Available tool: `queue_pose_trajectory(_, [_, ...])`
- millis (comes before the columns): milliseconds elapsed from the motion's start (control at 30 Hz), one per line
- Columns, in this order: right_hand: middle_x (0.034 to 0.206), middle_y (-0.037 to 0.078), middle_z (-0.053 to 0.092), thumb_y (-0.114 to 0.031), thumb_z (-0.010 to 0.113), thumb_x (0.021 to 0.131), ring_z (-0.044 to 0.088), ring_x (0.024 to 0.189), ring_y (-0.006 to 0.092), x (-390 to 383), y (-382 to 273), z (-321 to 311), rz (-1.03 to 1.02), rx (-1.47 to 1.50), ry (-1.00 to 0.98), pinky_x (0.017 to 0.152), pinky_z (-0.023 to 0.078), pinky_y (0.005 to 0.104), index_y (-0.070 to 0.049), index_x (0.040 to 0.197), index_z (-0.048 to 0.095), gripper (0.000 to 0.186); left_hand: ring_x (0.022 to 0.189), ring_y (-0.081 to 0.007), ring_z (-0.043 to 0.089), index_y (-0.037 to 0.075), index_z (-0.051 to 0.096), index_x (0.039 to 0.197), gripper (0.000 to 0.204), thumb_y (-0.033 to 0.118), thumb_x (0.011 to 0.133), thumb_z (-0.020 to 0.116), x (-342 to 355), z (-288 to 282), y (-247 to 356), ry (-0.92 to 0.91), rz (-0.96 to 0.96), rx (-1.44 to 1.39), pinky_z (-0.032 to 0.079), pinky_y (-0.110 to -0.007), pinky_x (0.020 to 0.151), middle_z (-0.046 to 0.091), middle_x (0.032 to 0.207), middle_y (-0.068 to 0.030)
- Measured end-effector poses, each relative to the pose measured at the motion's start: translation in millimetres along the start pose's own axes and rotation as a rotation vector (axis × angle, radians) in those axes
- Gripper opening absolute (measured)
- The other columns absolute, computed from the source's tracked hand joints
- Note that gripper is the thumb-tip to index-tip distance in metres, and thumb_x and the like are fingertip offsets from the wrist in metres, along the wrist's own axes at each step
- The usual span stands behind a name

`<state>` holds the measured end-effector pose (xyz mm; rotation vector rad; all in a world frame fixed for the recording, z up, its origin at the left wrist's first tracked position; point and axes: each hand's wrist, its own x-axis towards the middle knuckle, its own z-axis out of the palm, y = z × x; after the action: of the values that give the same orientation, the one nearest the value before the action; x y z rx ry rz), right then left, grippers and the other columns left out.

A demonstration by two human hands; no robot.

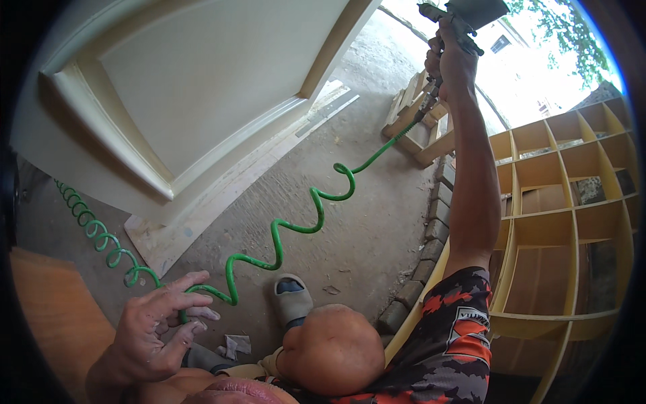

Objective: The person uses a spray gun to apply paint to the lower sections and trim of a wooden furniture piece, while holding a green air hose in their other hand.

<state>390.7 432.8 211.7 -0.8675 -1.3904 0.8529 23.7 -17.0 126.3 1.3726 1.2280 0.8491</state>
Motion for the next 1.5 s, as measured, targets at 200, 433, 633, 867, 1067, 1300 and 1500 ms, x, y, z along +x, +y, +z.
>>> queue_pose_trajectory(200, [0.069, 0.001, 0.056, -0.036, 0.072, 0.111, 0.043, 0.046, 0.0096, 32, 13, -27, -0.001, -0.012, -0.003, 0.043, 0.029, 0.0305, -0.008, 0.093, 0.059, 0.036, 0.122, -0.0283, 0.077, -0.008, 0.062, 0.139, 0.043, -0.018, 0.097, 0.058, 16, 14, 0, 0.016, -0.041, -0.073, 0.063, -0.034, 0.096, 0.05, 0.162, -0.0341])
queue_pose_trajectory(433, [0.071, -0.001, 0.056, -0.04, 0.074, 0.109, 0.04, 0.046, 0.006, 57, 24, -33, -0.006, -0.015, 0.066, 0.043, 0.025, 0.0281, -0.01, 0.091, 0.059, 0.038, 0.104, -0.0222, 0.079, -0.013, 0.053, 0.151, 0.058, -0.01, 0.093, 0.06, 27, 21, 3, 0.192, -0.306, -0.157, 0.063, -0.033, 0.087, 0.065, 0.137, -0.0263])
queue_pose_trajectory(633, [0.072, 0.001, 0.059, -0.038, 0.074, 0.11, 0.044, 0.047, 0.0077, 66, 44, -44, 0.009, -0.021, 0.141, 0.043, 0.028, 0.0291, -0.008, 0.093, 0.062, 0.036, 0.084, -0.0227, 0.08, -0.009, 0.058, 0.148, 0.055, 0.001, 0.094, 0.058, 55, 14, -12, -0.127, -0.448, 0.187, 0.063, -0.035, 0.082, 0.081, 0.1, -0.0191])
queue_pose_trajectory(867, [0.072, 0.004, 0.061, -0.036, 0.073, 0.11, 0.044, 0.046, 0.0092, 54, 61, -48, 0.037, -0.018, 0.181, 0.043, 0.029, 0.0299, -0.007, 0.094, 0.062, 0.035, 0.079, -0.0326, 0.082, -0.007, 0.063, 0.135, 0.047, 0.006, 0.09, 0.063, 73, 41, -7, -0.222, -0.299, 0.179, 0.064, -0.042, 0.079, 0.081, 0.088, -0.0199])
queue_pose_trajectory(1067, [0.073, 0.007, 0.058, -0.029, 0.069, 0.112, 0.044, 0.046, 0.0122, 34, 67, -38, -0.021, 0.059, -0.006, 0.045, 0.03, 0.0313, -0.007, 0.096, 0.057, 0.03, 0.079, -0.0276, 0.082, -0.004, 0.064, 0.134, 0.047, -0.002, 0.087, 0.059, 64, 35, 2, -0.145, -0.366, 0.199, 0.064, -0.038, 0.077, 0.08, 0.085, -0.0183])
queue_pose_trajectory(1300, [0.074, 0.005, 0.056, -0.036, 0.064, 0.115, 0.035, 0.046, 0.0094, -1, 69, -42, 0.036, 0.025, -0.095, 0.045, 0.028, 0.0302, -0.009, 0.099, 0.058, 0.033, 0.074, -0.0338, 0.077, -0.004, 0.066, 0.128, 0.046, 0.002, 0.083, 0.06, 60, 29, -25, -0.139, -0.306, 0.267, 0.06, -0.042, 0.071, 0.074, 0.08, -0.0198])
queue_pose_trajectory(1500, [0.075, 0.004, 0.056, -0.039, 0.061, 0.116, 0.036, 0.045, 0.0087, -25, 60, -24, -0.013, -0.01, -0.149, 0.044, 0.03, 0.0293, -0.008, 0.1, 0.059, 0.036, 0.073, -0.0391, 0.074, -0.004, 0.067, 0.127, 0.049, 0.006, 0.079, 0.065, 53, 27, -30, -0.081, -0.219, 0.307, 0.059, -0.044, 0.07, 0.072, 0.083, -0.0227])
